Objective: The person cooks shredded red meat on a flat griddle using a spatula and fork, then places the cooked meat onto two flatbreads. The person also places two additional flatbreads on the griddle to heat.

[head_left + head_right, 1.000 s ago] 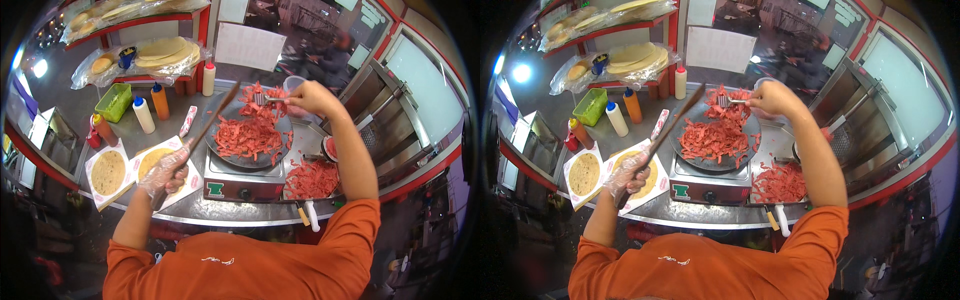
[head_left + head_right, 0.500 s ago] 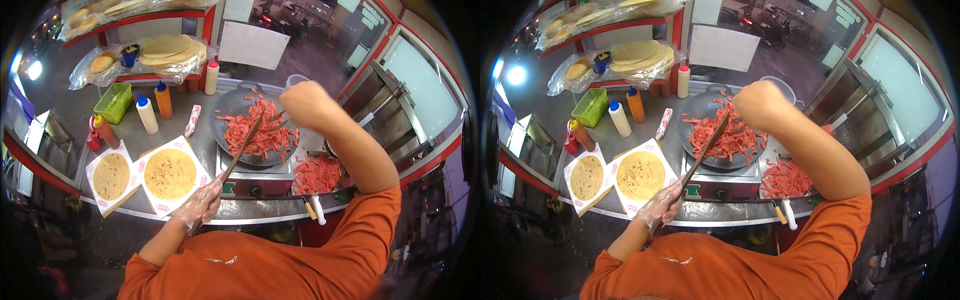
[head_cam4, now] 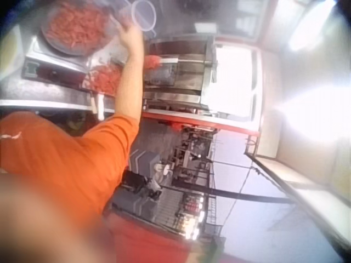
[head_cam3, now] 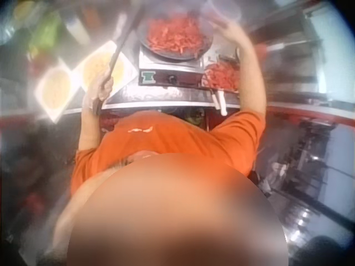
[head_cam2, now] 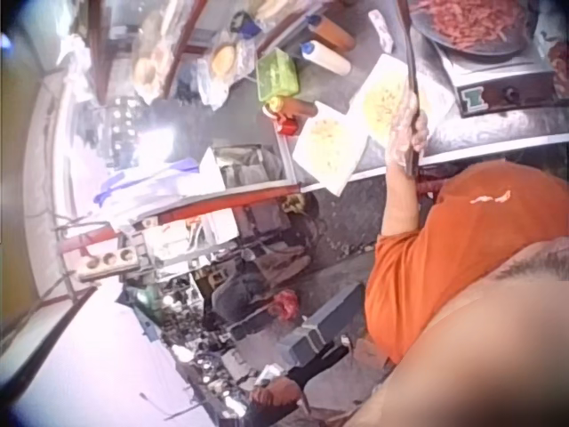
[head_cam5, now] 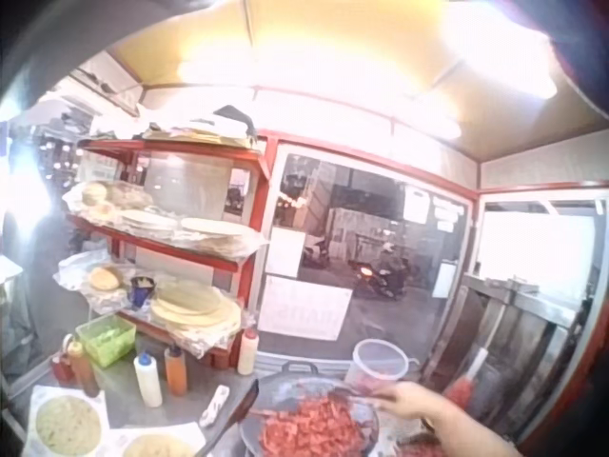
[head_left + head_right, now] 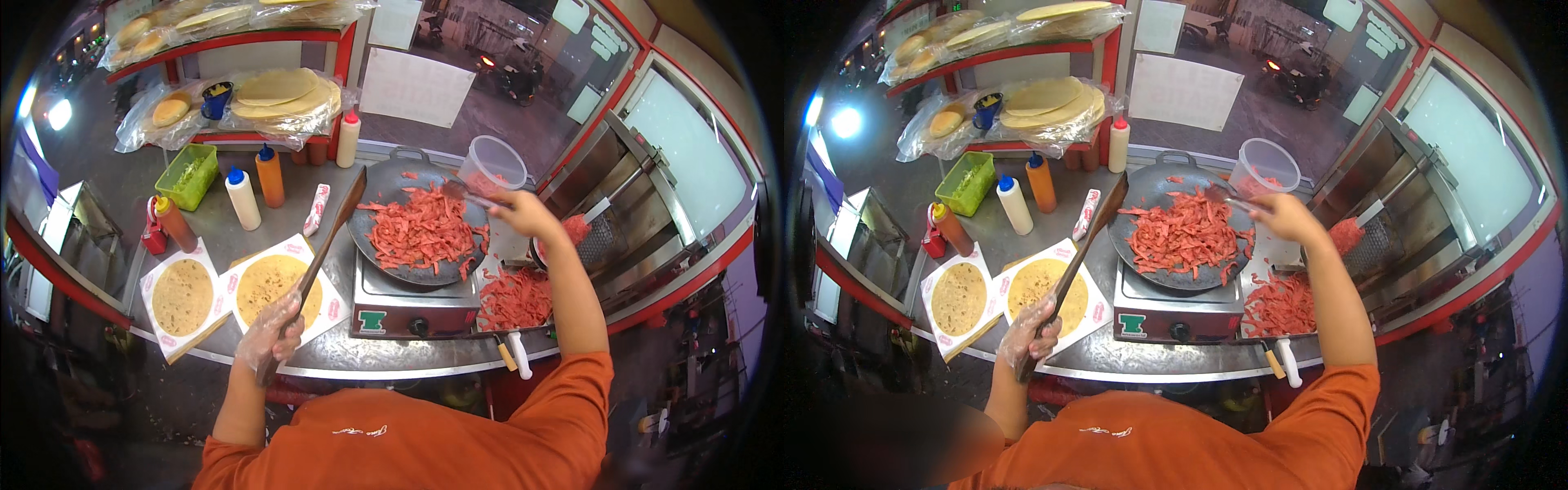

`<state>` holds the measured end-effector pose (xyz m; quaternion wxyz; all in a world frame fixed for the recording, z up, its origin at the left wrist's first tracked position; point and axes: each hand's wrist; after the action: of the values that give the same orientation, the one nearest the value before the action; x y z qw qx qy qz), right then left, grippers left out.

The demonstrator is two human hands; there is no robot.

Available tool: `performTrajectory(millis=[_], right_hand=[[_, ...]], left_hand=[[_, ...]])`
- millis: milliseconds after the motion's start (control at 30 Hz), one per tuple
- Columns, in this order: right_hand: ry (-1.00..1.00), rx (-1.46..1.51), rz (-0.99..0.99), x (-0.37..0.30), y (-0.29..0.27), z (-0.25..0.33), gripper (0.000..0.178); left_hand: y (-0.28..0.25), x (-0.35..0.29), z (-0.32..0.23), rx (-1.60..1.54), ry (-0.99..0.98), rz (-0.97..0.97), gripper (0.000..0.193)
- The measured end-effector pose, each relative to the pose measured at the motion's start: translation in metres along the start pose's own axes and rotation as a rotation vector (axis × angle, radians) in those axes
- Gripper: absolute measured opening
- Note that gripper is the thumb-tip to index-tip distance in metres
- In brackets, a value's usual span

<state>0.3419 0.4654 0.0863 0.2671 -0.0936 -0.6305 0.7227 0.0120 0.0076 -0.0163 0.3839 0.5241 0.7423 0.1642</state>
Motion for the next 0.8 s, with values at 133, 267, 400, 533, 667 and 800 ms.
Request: performTrajectory(millis=[133,267,400,533,667,800], right_hand=[[0.738,0.381,0.192,0.008,-0.007,-0.026,0.033],[0.406,0.37,0.192,0.022,0.038,-0.026,0.037],[0.129,0.047,0.114,0.009,0.019,-0.029,0.035],[0.209,0.02,-0.017,0.03,0.006,-0.027,0.036],[0.003,-0.362,-0.172,0.066,0.053,-0.004,0.036],[-0.261,-0.456,0.026,0.044,0.035,-0.002,0.032]], left_hand=[[0.021,0.058,-0.003,0.183,0.085,0.04,0.068],[0.063,0.105,-0.013,0.544,0.032,0.071,0.074],[0.068,0.066,-0.012,0.703,0.002,0.142,0.077],[0.056,0.017,0.004,0.406,-0.006,0.06,0.074],[0.048,0.0,0.02,0.208,0.093,-0.009,0.07],[0.031,-0.017,0.024,0.142,0.116,-0.107,0.062]])
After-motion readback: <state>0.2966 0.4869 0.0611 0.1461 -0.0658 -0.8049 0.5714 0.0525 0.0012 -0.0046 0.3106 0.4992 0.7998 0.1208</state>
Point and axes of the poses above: each hand's wrist, its own x-axis towards the middle knuckle, its own y-axis out of the palm, z = x × y, and after that the axes turned 8 degrees about -x, right-handed
